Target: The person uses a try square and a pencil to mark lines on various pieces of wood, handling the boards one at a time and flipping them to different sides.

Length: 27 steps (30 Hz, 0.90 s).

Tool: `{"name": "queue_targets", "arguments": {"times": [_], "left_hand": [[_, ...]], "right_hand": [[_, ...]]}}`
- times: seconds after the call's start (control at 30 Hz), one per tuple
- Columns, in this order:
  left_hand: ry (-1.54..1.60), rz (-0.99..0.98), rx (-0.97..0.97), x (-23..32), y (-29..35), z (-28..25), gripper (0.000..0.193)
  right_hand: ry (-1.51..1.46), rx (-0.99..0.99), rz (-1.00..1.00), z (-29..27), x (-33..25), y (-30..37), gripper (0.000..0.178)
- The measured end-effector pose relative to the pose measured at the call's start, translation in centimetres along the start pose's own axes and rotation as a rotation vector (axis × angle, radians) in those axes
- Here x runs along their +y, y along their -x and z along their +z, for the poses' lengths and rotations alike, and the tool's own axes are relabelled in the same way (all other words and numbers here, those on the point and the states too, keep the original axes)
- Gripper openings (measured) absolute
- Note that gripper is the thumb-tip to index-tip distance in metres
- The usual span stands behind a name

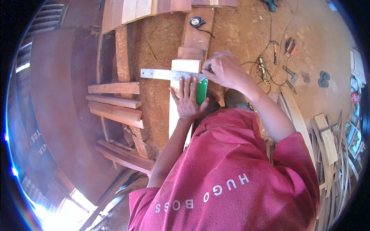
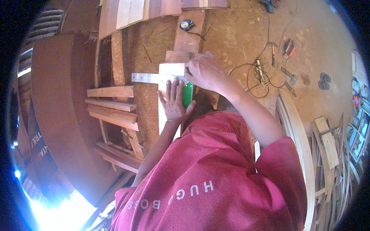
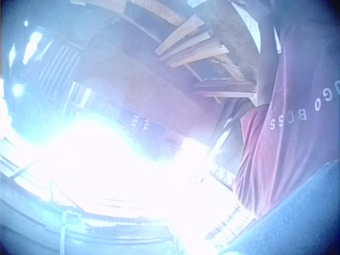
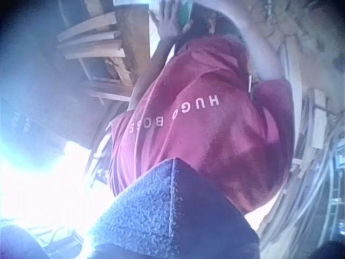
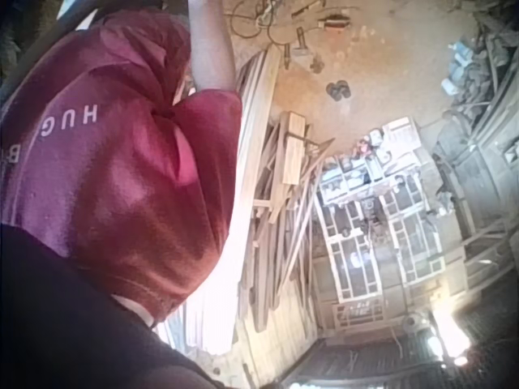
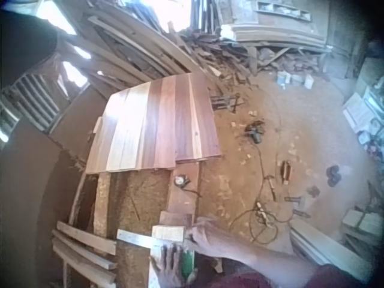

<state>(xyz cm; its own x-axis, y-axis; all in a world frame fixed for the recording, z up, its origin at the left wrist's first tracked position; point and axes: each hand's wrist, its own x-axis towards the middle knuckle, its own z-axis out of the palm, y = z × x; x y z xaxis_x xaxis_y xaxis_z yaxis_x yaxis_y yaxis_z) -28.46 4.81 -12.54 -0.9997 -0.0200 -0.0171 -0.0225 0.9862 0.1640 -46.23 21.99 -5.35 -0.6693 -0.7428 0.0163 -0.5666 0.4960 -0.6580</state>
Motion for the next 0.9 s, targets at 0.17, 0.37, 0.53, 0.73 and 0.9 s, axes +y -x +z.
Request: {"name": "queue_targets", "arguments": {"times": [0.17, 0.37, 0.53, 0.73, 0.9], "left_hand": [[0.023, -0.02, -0.024, -0.4, 0.2, 0.5, 0.096], [0.024, -0.049, -0.037, 0.0, 0.7, 0.6, 0.095], [-0.006, -0.016, -0.032, 0.1, 0.2, -0.4, 0.093], [-0.042, -0.015, -0.015, -0.4, -2.7, -0.4, 0.093], [-0.036, -0.031, -0.023, -0.8, -3.3, 0.1, 0.094]], "right_hand": [[-0.063, 0.207, 0.098, -1.0, 1.9, 3.5, 0.021], [-0.304, 0.292, 0.353, -2.3, 2.7, 6.0, 0.021], [-0.365, 0.369, 0.341, -1.6, 3.7, 8.0, 0.019], [-0.437, 0.408, 0.37, -2.0, 3.1, 7.9, 0.022], [-0.463, 0.386, 0.423, -2.4, 3.1, 7.2, 0.025]]}}
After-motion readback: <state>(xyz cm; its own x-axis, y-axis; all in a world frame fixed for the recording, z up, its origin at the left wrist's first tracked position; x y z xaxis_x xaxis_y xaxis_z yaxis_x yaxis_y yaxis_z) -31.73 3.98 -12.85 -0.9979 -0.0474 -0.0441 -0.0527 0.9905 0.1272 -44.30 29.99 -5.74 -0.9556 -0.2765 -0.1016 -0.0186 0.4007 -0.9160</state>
